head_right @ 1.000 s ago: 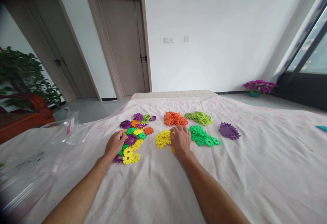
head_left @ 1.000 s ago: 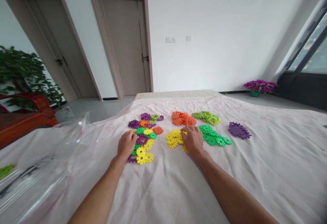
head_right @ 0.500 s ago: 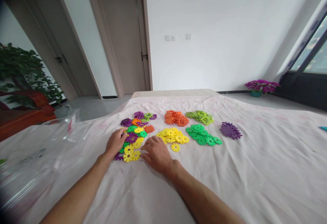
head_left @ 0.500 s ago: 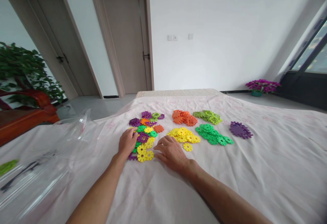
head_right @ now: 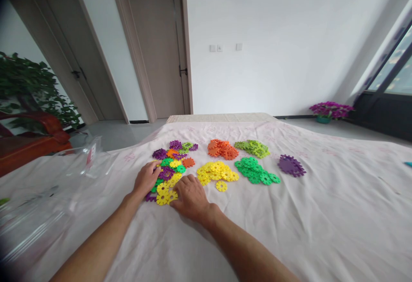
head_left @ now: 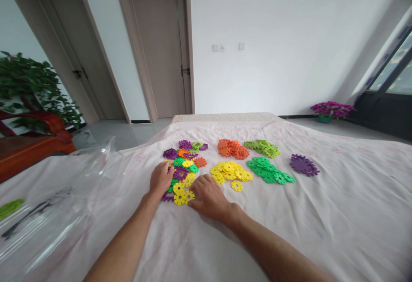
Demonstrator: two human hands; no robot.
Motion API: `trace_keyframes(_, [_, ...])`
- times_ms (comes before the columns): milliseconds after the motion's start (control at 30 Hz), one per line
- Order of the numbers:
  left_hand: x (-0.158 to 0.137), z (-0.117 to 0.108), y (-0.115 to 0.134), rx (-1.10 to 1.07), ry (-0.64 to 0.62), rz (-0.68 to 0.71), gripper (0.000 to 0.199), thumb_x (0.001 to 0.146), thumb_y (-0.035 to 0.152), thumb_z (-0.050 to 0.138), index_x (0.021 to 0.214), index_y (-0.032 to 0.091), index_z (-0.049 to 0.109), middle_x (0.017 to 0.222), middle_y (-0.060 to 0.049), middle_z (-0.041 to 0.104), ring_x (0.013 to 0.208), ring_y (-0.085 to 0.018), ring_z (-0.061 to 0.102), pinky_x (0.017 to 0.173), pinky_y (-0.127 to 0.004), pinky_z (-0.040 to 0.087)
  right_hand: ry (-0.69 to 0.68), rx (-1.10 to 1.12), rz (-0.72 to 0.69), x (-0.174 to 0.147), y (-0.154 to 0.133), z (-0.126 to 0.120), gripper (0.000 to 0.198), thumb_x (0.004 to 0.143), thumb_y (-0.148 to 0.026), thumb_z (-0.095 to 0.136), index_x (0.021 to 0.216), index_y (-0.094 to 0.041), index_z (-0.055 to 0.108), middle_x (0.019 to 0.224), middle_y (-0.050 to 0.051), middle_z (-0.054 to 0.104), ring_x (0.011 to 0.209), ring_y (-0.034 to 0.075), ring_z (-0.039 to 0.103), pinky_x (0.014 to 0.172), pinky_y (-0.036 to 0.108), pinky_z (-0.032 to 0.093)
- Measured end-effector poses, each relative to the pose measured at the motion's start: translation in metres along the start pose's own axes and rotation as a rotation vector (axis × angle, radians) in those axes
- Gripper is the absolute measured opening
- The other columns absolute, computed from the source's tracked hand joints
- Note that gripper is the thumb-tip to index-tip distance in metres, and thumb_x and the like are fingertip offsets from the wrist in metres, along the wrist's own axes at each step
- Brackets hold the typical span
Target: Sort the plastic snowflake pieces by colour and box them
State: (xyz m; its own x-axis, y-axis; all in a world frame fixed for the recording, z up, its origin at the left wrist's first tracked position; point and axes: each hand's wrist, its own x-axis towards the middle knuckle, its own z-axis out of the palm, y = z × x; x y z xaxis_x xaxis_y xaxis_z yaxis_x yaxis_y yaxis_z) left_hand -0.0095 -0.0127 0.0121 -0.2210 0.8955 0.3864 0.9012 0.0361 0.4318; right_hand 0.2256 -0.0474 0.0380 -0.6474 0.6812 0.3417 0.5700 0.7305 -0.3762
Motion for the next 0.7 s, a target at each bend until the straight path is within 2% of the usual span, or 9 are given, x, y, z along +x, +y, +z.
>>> trace_keyframes(200, [0.0, 0.002, -0.002, 0.005, -0.002, -0.003, 0.036, 0.093, 0.027, 0.043, 0.12, 0.019, 0.064, 0.127, -0.008, 0.065, 0.12, -0.02, 0.057, 0.106, -0.033, 0.04, 0.065, 0.158, 0.119, 0.0, 0.006, 0.001, 0.009, 0.08, -0.018, 0.068, 0.089, -0.022, 0.067, 0.082, 0.0, 0.068, 0.085, 0.017, 0.057, 0.075, 0.026, 0.041])
trace_keyframes(333, [0.001, 0.004, -0.005, 0.002, -0.005, 0.001, 0.036, 0.092, 0.027, 0.043, 0.121, 0.019, 0.064, 0.127, -0.008, 0.065, 0.119, -0.021, 0.057, 0.105, -0.034, 0.041, 0.167, 0.158, 0.153, 0.001, 0.02, -0.008, 0.007, 0.085, -0.017, 0.063, 0.087, -0.022, 0.068, 0.084, 0.0, 0.069, 0.085, 0.017, 0.059, 0.078, 0.027, 0.042])
trace_keyframes(533, [0.001, 0.004, -0.006, 0.01, -0.009, 0.004, 0.036, 0.093, 0.028, 0.043, 0.121, 0.021, 0.064, 0.127, -0.007, 0.065, 0.12, -0.021, 0.057, 0.105, -0.033, 0.041, 0.368, 0.039, 0.224, 0.003, 0.063, -0.033, 0.01, 0.088, -0.021, 0.058, 0.086, -0.022, 0.068, 0.084, 0.002, 0.07, 0.086, 0.019, 0.059, 0.08, 0.029, 0.042])
trace_keyframes(700, [0.0, 0.005, -0.006, 0.016, 0.003, 0.012, 0.036, 0.093, 0.028, 0.042, 0.12, 0.021, 0.064, 0.127, -0.007, 0.065, 0.119, -0.019, 0.057, 0.105, -0.031, 0.041, 0.442, -0.082, 0.406, -0.003, 0.099, -0.048, 0.015, 0.086, -0.022, 0.055, 0.086, -0.023, 0.07, 0.086, 0.002, 0.071, 0.088, 0.019, 0.06, 0.078, 0.029, 0.04])
